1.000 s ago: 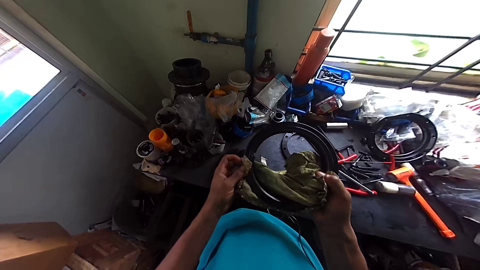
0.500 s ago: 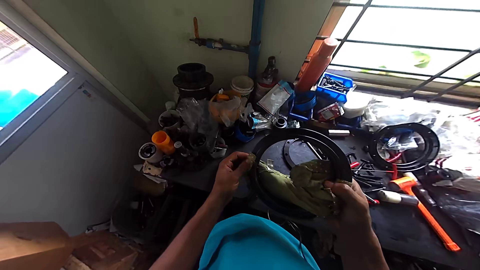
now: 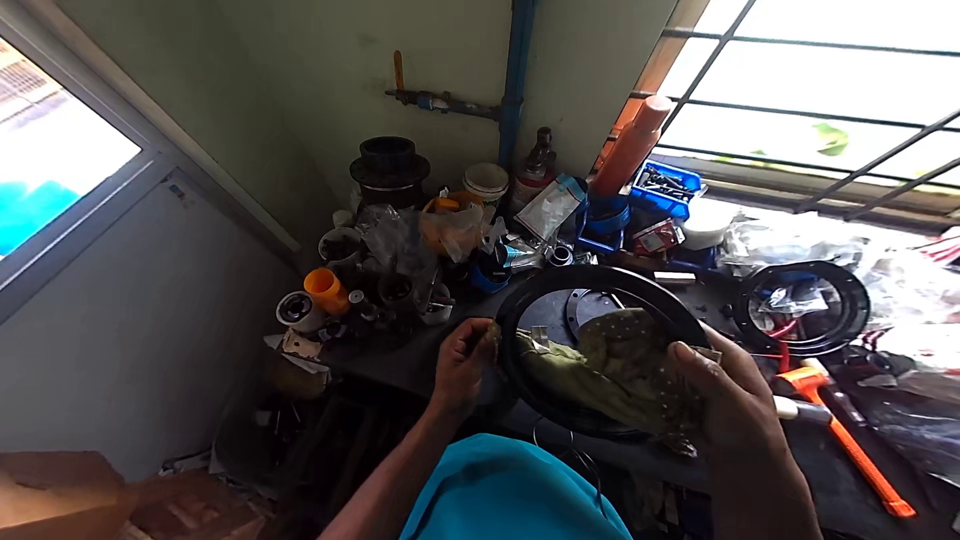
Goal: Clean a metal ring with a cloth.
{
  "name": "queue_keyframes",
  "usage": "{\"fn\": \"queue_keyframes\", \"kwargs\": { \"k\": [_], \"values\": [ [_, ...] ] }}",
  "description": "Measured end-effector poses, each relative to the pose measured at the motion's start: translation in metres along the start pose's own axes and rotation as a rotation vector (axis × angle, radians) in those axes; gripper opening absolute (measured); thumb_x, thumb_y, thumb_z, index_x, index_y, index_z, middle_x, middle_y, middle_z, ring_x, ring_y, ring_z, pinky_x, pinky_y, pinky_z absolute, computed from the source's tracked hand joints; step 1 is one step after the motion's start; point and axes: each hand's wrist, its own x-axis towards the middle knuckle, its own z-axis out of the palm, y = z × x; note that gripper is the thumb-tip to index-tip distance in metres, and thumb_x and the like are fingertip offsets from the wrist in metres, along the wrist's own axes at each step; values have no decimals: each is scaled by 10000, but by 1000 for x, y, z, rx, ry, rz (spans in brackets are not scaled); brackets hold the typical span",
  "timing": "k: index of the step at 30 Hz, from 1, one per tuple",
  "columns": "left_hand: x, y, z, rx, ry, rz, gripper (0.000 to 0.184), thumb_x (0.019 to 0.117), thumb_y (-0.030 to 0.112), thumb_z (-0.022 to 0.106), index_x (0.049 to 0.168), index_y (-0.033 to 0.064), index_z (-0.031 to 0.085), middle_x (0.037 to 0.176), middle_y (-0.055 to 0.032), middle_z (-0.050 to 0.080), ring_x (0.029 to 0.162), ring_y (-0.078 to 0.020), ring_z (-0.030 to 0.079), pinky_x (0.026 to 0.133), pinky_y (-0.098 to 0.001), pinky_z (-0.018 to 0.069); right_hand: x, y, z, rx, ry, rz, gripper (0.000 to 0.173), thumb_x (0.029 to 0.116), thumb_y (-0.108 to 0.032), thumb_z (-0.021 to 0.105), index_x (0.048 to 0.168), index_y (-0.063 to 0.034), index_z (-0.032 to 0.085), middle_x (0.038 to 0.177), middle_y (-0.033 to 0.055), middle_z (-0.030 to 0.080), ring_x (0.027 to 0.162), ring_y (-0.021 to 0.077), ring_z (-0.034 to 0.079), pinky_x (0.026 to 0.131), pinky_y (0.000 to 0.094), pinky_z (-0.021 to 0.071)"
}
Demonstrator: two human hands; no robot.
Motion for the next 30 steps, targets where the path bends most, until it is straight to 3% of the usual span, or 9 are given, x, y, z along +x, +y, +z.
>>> {"fn": "queue_keyframes", "kwargs": {
  "k": [4, 10, 14, 16, 19, 22, 24, 26, 30],
  "values": [
    [5, 10, -7, 87, -47, 18, 110, 1011, 152, 628, 1086, 132, 706, 905, 47, 679, 763, -4, 622, 704, -169, 540, 9, -9, -2, -75, -74, 59, 229, 945, -487, 663, 1074, -315, 741, 850, -113, 728, 709, -21, 677, 630, 178, 586],
    [5, 2, -2, 128, -47, 6, 167, 1027, 103, 560, 1149, 99, 673, 967, 15, 672, 827, -42, 632, 751, -219, 553, 22, -8, -3, 93, -57, -34, 314, 844, -424, 763, 1114, -263, 759, 940, -86, 753, 810, -7, 701, 704, 190, 604],
    [-6, -11, 15, -66, 42, -154, 167, 1038, 86, 506, 1095, 101, 662, 885, 9, 645, 755, -51, 611, 699, -234, 545, 19, -7, -1, 179, -173, -162, 401, 887, -359, 684, 1280, -281, 702, 1089, -135, 741, 969, -61, 675, 811, 137, 569],
    [-10, -15, 24, -182, 102, -266, 181, 1047, 74, 478, 1043, 95, 658, 828, 8, 627, 701, -52, 596, 663, -228, 538, 16, -12, 3, 163, -224, -133, 472, 838, -346, 705, 1307, -304, 671, 1097, -154, 732, 978, -68, 670, 825, 134, 568],
    [-16, -18, 30, -303, 161, -384, 219, 1066, 69, 448, 1017, 78, 661, 812, -11, 638, 681, -63, 608, 653, -224, 545, 17, -15, 3, 158, -310, -45, 567, 823, -352, 763, 1366, -275, 618, 1138, -113, 722, 1001, -24, 680, 845, 173, 584],
    [-20, -22, 32, -382, 206, -467, 222, 1077, 62, 424, 1022, 51, 639, 838, -43, 659, 718, -96, 642, 694, -252, 568, 16, -21, 17, -7, -152, 87, 570, 778, -374, 793, 1307, -227, 638, 1063, -54, 733, 923, 45, 709, 781, 236, 618],
    [-23, -26, 33, -440, 234, -502, 220, 1076, 42, 408, 1033, 34, 623, 851, -60, 670, 734, -115, 663, 715, -272, 585, 14, -24, 31, -202, -32, 66, 429, 879, -383, 688, 1260, -189, 653, 1016, -41, 725, 882, 65, 707, 747, 258, 617],
    [-25, -30, 34, -483, 253, -520, 221, 1077, 34, 398, 1051, 28, 618, 858, -68, 672, 740, -126, 674, 720, -281, 592, 11, -24, 43, -350, 71, -18, 349, 1002, -428, 556, 1223, -180, 665, 954, -86, 706, 841, 6, 683, 722, 211, 595],
    [-24, -31, 35, -515, 294, -526, 218, 1088, 53, 397, 1072, 31, 613, 880, -76, 678, 763, -137, 680, 739, -286, 594, 6, -18, 58, -469, 177, -179, 358, 1065, -391, 455, 1186, -116, 650, 933, -108, 660, 848, -66, 637, 759, 149, 555]
  ]
}}
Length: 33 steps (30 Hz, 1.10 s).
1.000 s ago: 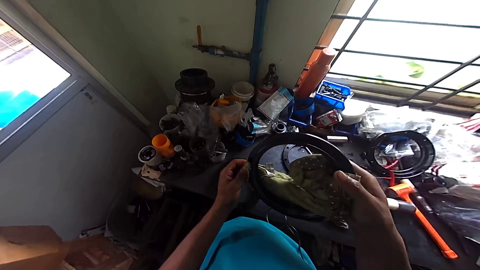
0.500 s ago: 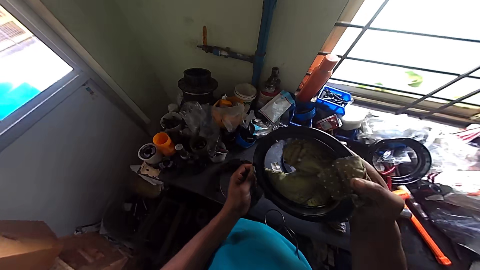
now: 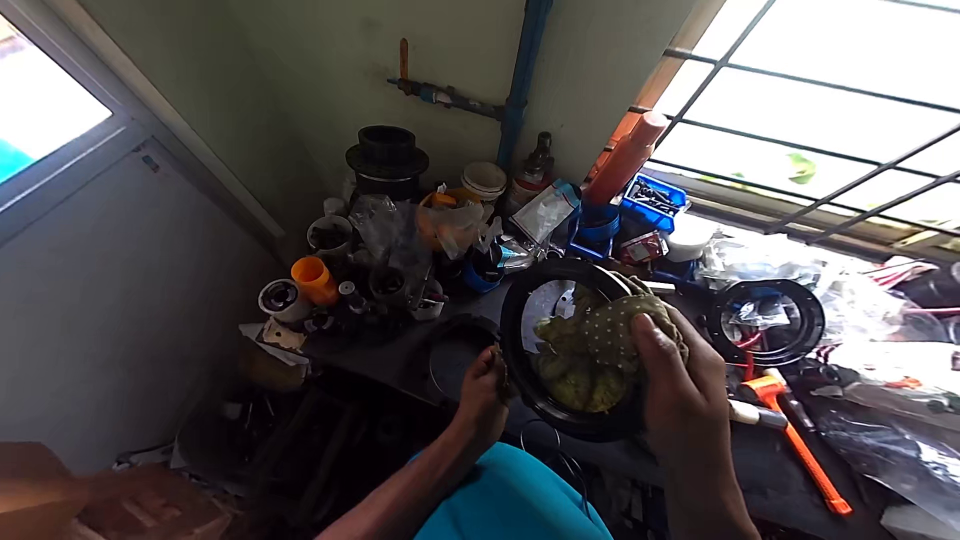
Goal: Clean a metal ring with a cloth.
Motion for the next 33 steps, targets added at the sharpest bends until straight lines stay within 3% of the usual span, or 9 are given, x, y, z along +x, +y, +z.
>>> {"fn": "queue_keyframes", "kwargs": {
  "k": [3, 6, 8, 13, 17, 23, 27, 30, 33],
  "values": [
    [1, -1, 0, -18, 21, -7, 220, 1085, 44, 395, 1054, 33, 612, 865, -75, 672, 754, -137, 676, 728, -288, 592, -11, -3, 8, -82, 29, -18, 427, 1060, -367, 463, 1306, -44, 598, 1006, -79, 667, 887, -97, 626, 784, 129, 546],
    [2, -2, 0, -53, 21, -14, 228, 1088, 52, 385, 1050, 36, 609, 842, -72, 670, 722, -132, 670, 701, -280, 590, -26, 3, 16, 47, 48, -16, 495, 1066, -360, 480, 1453, -52, 505, 1238, -62, 665, 1079, -59, 628, 920, 165, 550],
    [3, 0, 0, -65, 24, -10, 223, 1092, 61, 386, 1058, 38, 605, 838, -71, 666, 712, -130, 665, 694, -273, 586, -35, 11, 24, 153, 91, -50, 500, 1067, -340, 499, 1478, -55, 475, 1335, -63, 632, 1175, -30, 605, 994, 187, 531],
    [9, 4, -5, -9, -12, 54, 229, 1081, 52, 400, 1054, 41, 627, 860, -66, 667, 756, -134, 667, 734, -294, 587, -44, 25, 32, 217, 195, -120, 454, 1065, -341, 525, 1411, -48, 512, 1244, -123, 668, 1114, -45, 632, 964, 179, 547],
    [13, 8, -6, -1, -56, 100, 235, 1064, 33, 418, 1031, 53, 650, 850, -55, 663, 740, -123, 648, 721, -290, 576, -33, 16, 14, 176, 89, -95, 423, 1063, -367, 517, 1404, -121, 571, 1243, -135, 677, 1114, -47, 630, 957, 173, 544],
    [23, 18, -13, 117, -123, 214, 225, 1036, 10, 456, 1018, 57, 676, 847, -24, 670, 749, -87, 641, 726, -268, 568, -25, 1, -2, 123, -42, 5, 404, 1046, -387, 536, 1363, -153, 623, 1201, -124, 697, 1075, -46, 646, 922, 165, 555],
    [22, 24, -14, 173, -161, 245, 215, 1050, 54, 464, 1019, 76, 675, 842, -17, 656, 737, -76, 627, 715, -255, 557, -25, 1, 7, 220, 84, 66, 379, 1020, -357, 576, 1317, -129, 633, 1131, -123, 707, 1025, -30, 666, 889, 180, 574],
    [19, 22, -12, 252, -176, 186, 189, 1066, 81, 450, 1023, 69, 634, 808, -16, 625, 698, -79, 602, 670, -254, 538, -11, -6, 3, 180, 53, 99, 349, 985, -279, 572, 1291, -124, 637, 1085, -121, 705, 977, -36, 668, 849, 176, 580],
    [11, 6, -4, 141, -111, 13, 187, 1073, 42, 413, 1051, 35, 598, 832, -48, 652, 728, -119, 651, 709, -288, 579, 16, -16, -7, -17, -135, 143, 386, 996, -307, 541, 1342, -154, 617, 1063, -99, 695, 916, -47, 659, 792, 181, 575]
  ]
}}
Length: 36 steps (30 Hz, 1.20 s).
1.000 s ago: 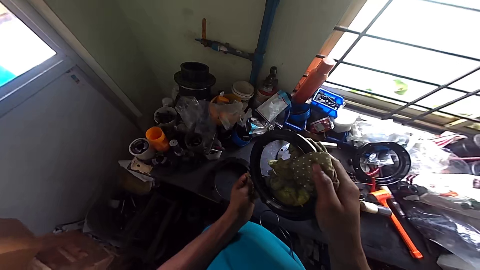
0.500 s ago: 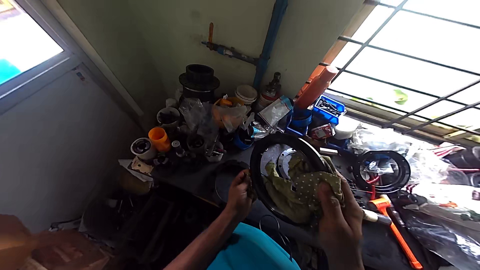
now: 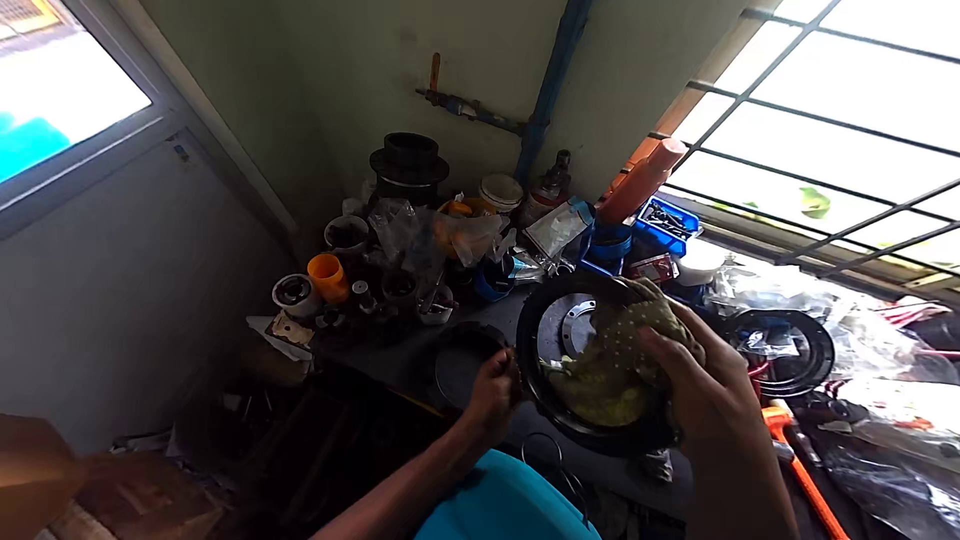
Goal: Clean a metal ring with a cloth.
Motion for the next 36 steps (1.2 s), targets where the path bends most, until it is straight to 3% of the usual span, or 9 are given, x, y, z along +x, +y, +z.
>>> {"fn": "queue_keyframes", "kwargs": {
  "k": [3, 6, 9, 13, 19, 23, 27, 32, 36],
  "values": [
    [-4, -7, 7, -153, 97, -98, 200, 1094, 50, 369, 1094, 15, 566, 859, -70, 666, 742, -139, 682, 716, -290, 599, 12, 2, 0, -81, -84, 49, 457, 992, -321, 547, 1420, -163, 565, 1122, -17, 699, 928, 41, 682, 784, 289, 591],
    [2, -6, 3, -222, 155, -81, 198, 1100, 72, 372, 1085, 23, 563, 822, -62, 658, 696, -118, 665, 668, -256, 586, 0, 19, 17, -17, -3, 37, 567, 935, -305, 592, 1473, -147, 506, 1233, 17, 656, 1033, 84, 667, 855, 339, 589],
    [3, -6, 0, -275, 182, -68, 203, 1103, 88, 373, 1094, 28, 567, 830, -72, 675, 711, -134, 687, 681, -272, 601, -18, 40, 39, 110, 89, -26, 600, 935, -262, 623, 1503, -144, 470, 1293, -7, 641, 1098, 52, 655, 898, 274, 591],
    [5, -6, -3, -266, 176, -80, 197, 1098, 73, 371, 1093, 32, 563, 832, -80, 676, 711, -142, 690, 691, -284, 606, -30, 54, 57, 194, 218, -201, 484, 1025, -259, 576, 1458, -65, 479, 1276, -42, 645, 1095, -4, 642, 915, 200, 571],
    [16, -2, -12, -114, 84, 89, 238, 1081, 71, 400, 1113, 45, 635, 871, -60, 681, 758, -128, 668, 727, -297, 584, -33, 41, 37, 188, 200, -199, 379, 1052, -339, 555, 1370, -135, 588, 1192, -113, 685, 1060, -27, 652, 901, 178, 570],
    [30, 14, -27, 139, -88, 253, 219, 1038, 58, 467, 988, 93, 677, 795, 17, 644, 678, -45, 603, 636, -226, 535, -37, 26, 18, 119, 91, -72, 359, 1031, -374, 559, 1326, -181, 627, 1108, -108, 699, 975, -25, 668, 826, 171, 579],
    [33, 23, -31, 236, -208, 262, 192, 1040, 88, 501, 1026, 107, 691, 828, 22, 660, 701, -35, 609, 651, -218, 536, -27, 20, 4, 152, 28, 44, 385, 1007, -415, 580, 1338, -227, 634, 1085, -75, 705, 943, 30, 686, 786, 217, 598],
    [23, 4, -22, 187, -119, 119, 199, 1071, 93, 428, 1065, 47, 622, 841, -20, 642, 730, -84, 622, 693, -269, 554, -9, 9, 4, 154, -23, 159, 471, 912, -354, 649, 1359, -210, 611, 1075, -48, 714, 912, 55, 702, 745, 245, 609],
    [6, -23, -10, -103, -9, -108, 206, 1092, 57, 363, 1098, 14, 565, 860, -66, 680, 751, -139, 684, 718, -303, 597, 3, 2, 14, 57, -132, 136, 490, 935, -316, 627, 1409, -199, 576, 1094, -23, 708, 904, 69, 695, 734, 283, 600]
  ]
}}
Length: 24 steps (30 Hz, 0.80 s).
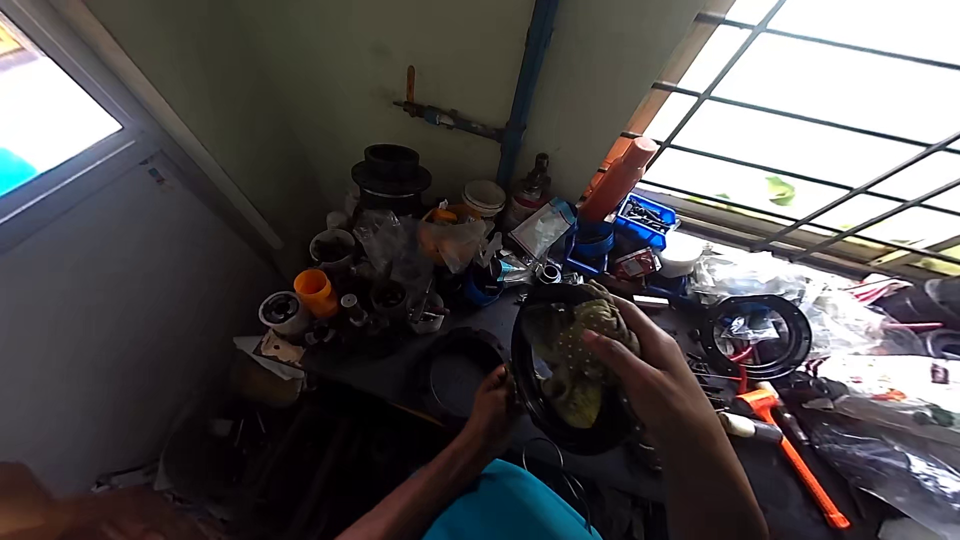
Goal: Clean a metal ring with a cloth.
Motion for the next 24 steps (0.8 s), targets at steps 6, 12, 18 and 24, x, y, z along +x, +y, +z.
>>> {"fn": "queue_keyframes", "kwargs": {
  "k": [6, 12, 18, 24],
  "values": [
    [0, 7, -4, -144, 98, 35, 207, 1093, 59, 337, 1146, 25, 534, 901, -89, 684, 788, -165, 700, 742, -324, 606, -12, 33, 26, -20, 121, -189, 503, 992, -318, 554, 1474, -185, 515, 1208, -58, 671, 1020, 1, 658, 839, 226, 583],
    [9, 22, -21, 108, 67, 200, 189, 1056, 44, 425, 1046, 40, 614, 830, -48, 662, 729, -119, 651, 701, -293, 577, -26, 40, 34, 4, 207, -277, 420, 1040, -317, 539, 1383, -74, 567, 1169, -80, 682, 1023, -72, 637, 875, 147, 556],
    [23, 56, -35, 449, -217, 356, 156, 1017, 43, 517, 1068, 68, 662, 860, -2, 657, 746, -57, 615, 698, -247, 537, -30, 15, 8, -85, 87, -208, 411, 1029, -431, 535, 1348, -188, 624, 1081, -107, 709, 960, -40, 668, 816, 167, 577],
    [25, 47, -29, 416, -241, 328, 153, 1044, 97, 500, 1084, 68, 645, 859, -3, 643, 738, -57, 605, 687, -240, 533, -12, 2, -5, 58, 73, -29, 428, 951, -398, 633, 1338, -216, 638, 1050, -49, 717, 884, 54, 700, 724, 244, 606]
  ]
}}
